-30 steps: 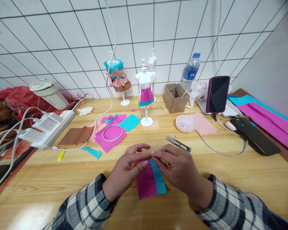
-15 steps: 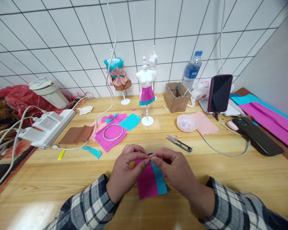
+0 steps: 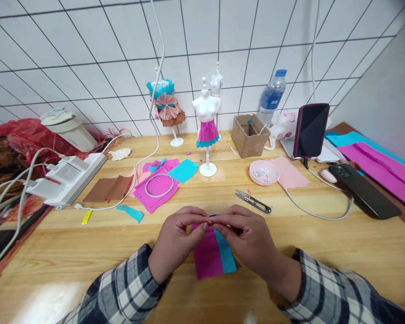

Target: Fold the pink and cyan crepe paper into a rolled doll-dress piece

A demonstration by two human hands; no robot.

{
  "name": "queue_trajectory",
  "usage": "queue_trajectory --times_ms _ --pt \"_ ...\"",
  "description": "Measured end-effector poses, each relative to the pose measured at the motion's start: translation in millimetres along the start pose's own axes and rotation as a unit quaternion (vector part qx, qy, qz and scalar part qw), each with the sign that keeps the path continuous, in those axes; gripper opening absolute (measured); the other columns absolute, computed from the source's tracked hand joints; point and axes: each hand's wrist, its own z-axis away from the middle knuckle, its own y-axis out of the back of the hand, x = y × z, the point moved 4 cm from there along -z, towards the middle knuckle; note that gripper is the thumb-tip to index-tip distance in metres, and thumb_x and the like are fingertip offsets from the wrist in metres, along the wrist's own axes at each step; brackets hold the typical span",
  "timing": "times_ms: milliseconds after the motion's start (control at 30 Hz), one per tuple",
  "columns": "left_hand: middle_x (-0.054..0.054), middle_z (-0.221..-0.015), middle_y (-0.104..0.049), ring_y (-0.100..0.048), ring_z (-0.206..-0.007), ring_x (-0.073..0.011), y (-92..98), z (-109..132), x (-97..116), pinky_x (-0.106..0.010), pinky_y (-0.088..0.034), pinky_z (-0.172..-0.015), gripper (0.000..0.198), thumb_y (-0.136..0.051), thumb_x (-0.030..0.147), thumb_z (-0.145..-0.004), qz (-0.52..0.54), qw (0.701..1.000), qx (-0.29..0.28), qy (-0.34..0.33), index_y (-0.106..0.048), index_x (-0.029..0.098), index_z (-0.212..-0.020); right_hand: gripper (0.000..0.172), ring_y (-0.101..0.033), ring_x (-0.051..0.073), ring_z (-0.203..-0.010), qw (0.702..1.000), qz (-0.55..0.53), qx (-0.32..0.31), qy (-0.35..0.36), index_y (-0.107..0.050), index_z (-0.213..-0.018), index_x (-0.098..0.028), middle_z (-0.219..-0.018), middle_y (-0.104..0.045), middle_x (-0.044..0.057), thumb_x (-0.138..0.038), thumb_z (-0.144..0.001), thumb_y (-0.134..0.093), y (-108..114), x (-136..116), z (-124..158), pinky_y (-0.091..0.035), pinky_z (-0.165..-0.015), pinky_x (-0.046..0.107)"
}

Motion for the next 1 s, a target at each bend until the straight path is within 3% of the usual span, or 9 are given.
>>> queue_trajectory --times_ms 300,667,900,1000 --pt "-0.006 -0.085 -0.07 -0.065 -0.082 -0.0172 -2.6 1 -4 -0.027 -0.052 -0.074 0.017 -0.066 0.032 -0.082 0.013 0.999 -0.036 0.01 -0.079 0.022 -0.078 0.014 -0.058 0.011 -0.059 1.0 0.004 -0.003 -0.031 -0.078 -0.09 -0.024 -0.074 -0.067 0.002 -0.024 -0.085 -0.066 2 4 -5 -0.044 -0.052 0.023" --pt "-0.006 -0.082 -0.07 -0.066 -0.077 -0.0157 1.1 0 -2 -0.025 -0.052 -0.072 0.012 -0.066 0.024 -0.078 -0.025 0.999 0.002 -0.024 -0.074 0.018 -0.071 0.018 -0.054 0.01 -0.058 1.0 -0.002 -0.017 -0.006 -0.078 -0.099 -0.024 -0.075 -0.065 0.001 -0.027 -0.088 -0.065 -2 0 0 -0.043 -0.052 0.022" --pt "-0.004 -0.071 -0.067 -0.064 -0.07 -0.0147 -1.4 3 9 -0.024 -0.051 -0.065 0.016 -0.065 0.022 -0.077 -0.072 0.996 0.014 -0.048 -0.069 0.018 -0.062 0.012 -0.05 0.009 -0.056 1.0 0.012 -0.011 -0.009 -0.078 -0.089 -0.023 -0.069 -0.062 0.0 -0.024 -0.084 -0.067 -1 -1 -2 -0.04 -0.052 0.021" --pt "-0.004 -0.072 -0.067 -0.064 -0.072 -0.0151 -2.6 5 10 -0.025 -0.051 -0.067 0.015 -0.065 0.021 -0.077 -0.077 0.995 0.01 -0.056 -0.068 0.017 -0.063 0.01 -0.048 0.009 -0.054 0.998 -0.024 -0.005 -0.05 -0.077 -0.08 -0.021 -0.064 -0.059 -0.001 -0.022 -0.08 -0.067 -2 2 -4 -0.038 -0.049 0.021"
